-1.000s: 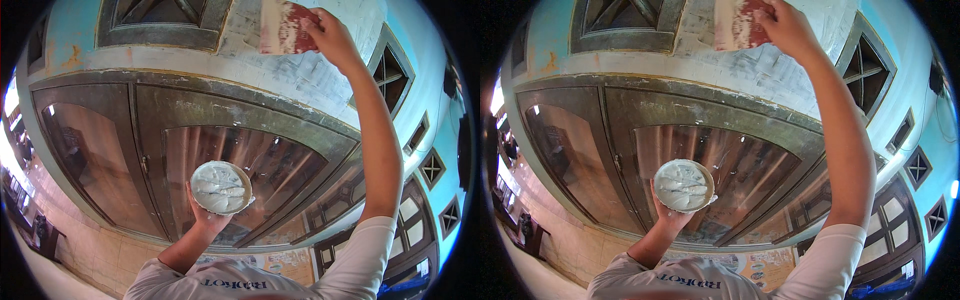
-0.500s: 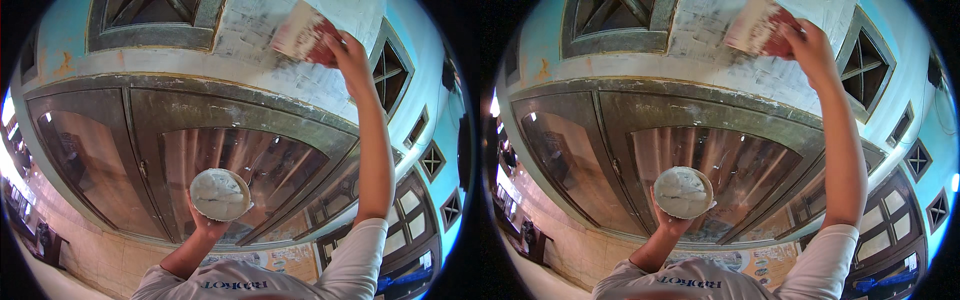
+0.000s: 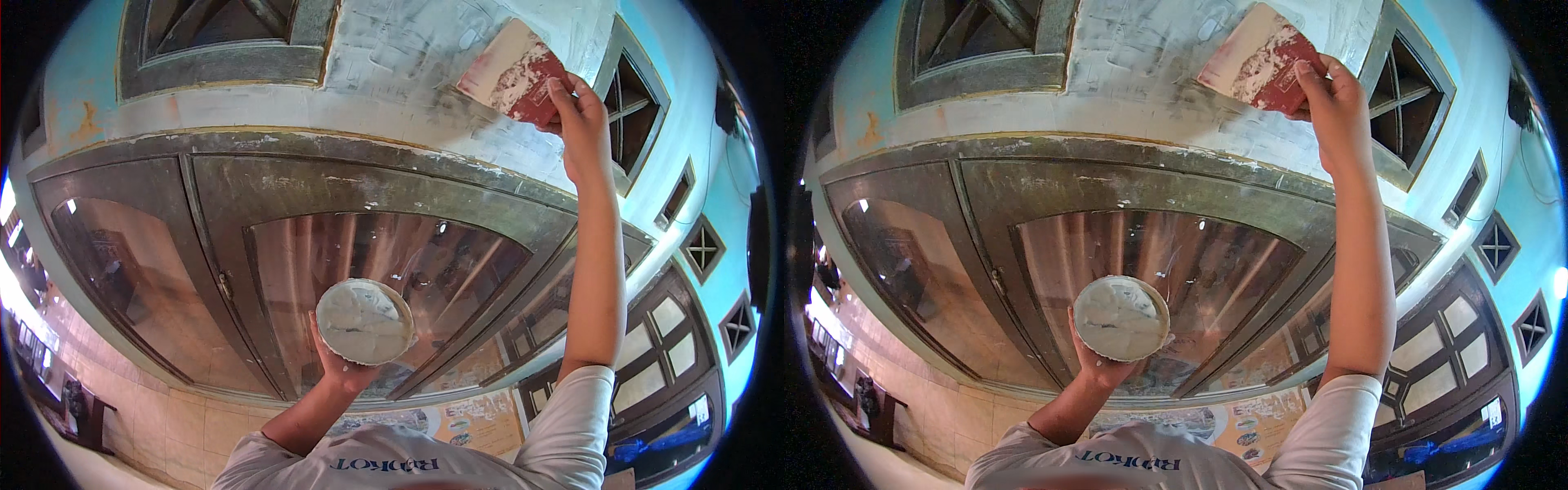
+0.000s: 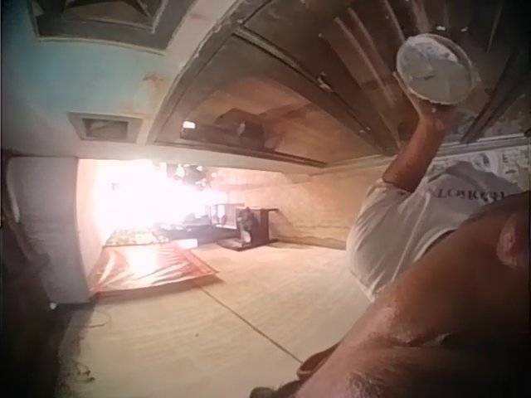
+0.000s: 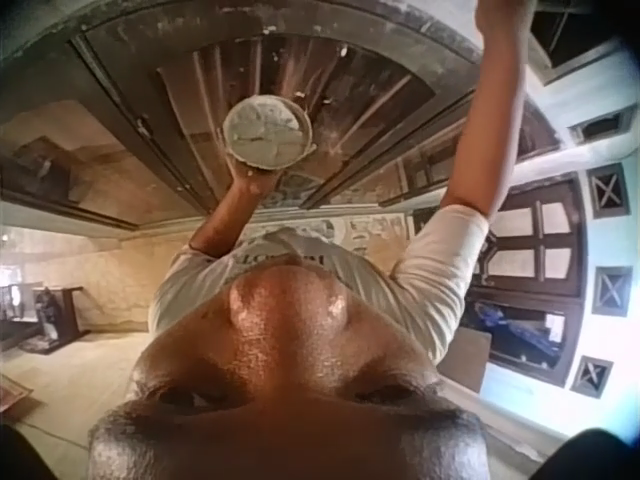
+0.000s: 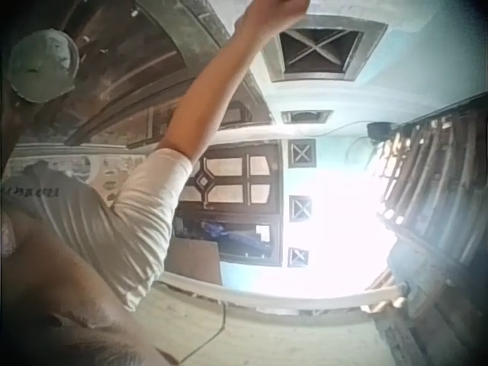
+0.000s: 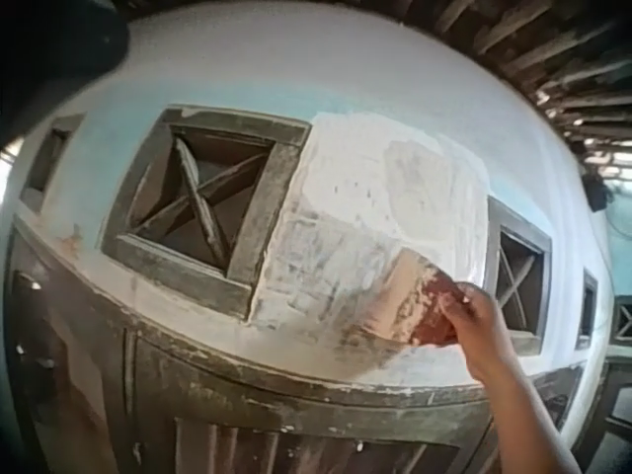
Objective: Applying plaster to a wall surface above a wooden cabinet using a putty knife and a bowl of plaster.
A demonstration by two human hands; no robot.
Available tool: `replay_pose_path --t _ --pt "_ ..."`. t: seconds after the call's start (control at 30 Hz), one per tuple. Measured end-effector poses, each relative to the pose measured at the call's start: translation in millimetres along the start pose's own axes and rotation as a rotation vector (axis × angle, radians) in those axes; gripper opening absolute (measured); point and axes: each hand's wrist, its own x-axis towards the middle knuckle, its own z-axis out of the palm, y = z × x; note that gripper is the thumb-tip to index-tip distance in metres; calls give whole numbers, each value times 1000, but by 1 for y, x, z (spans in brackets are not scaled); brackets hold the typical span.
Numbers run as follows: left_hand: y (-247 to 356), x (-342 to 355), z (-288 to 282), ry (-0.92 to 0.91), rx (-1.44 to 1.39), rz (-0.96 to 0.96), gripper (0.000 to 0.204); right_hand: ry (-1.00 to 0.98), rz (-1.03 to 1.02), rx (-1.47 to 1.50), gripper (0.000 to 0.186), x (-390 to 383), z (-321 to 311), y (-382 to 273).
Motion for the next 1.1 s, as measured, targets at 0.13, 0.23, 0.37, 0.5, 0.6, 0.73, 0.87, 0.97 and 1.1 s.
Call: replay_pose_path --t 0.13,0.23,0.37,0.5,0.6,0.73,0.87,0.97,1.1 --pt "-2 7 -6 -68 -67 -56 81 -149 -203 112 31 21 53 -26" --pt "-9 11 6 -73 -23 -63 83 -184 -259 -204 27 35 92 -47" --pt "-7 7 1 -65 -23 -35 83 -192 -246 -345 39 36 79 -30" --pt "5 -8 -9 1 -17 1 76 -86 -90 -146 38 13 20 -6" --pt "8 -9 -11 -8 -60 -5 76 -144 -126 10 38 10 44 -23" --pt "2 -2 -11 27 -13 15 75 -195 -302 44 33 20 112 -35" --pt "7 -9 -16 7 -49 -12 75 -123 -294 -299 33 15 109 -26" --pt "9 -17 -15 3 -67 -24 76 -63 -146 -285 33 -9 54 -6" --pt "-2 -23 1 -445 626 541 77 44 -9 -154 29 -83 11 18"
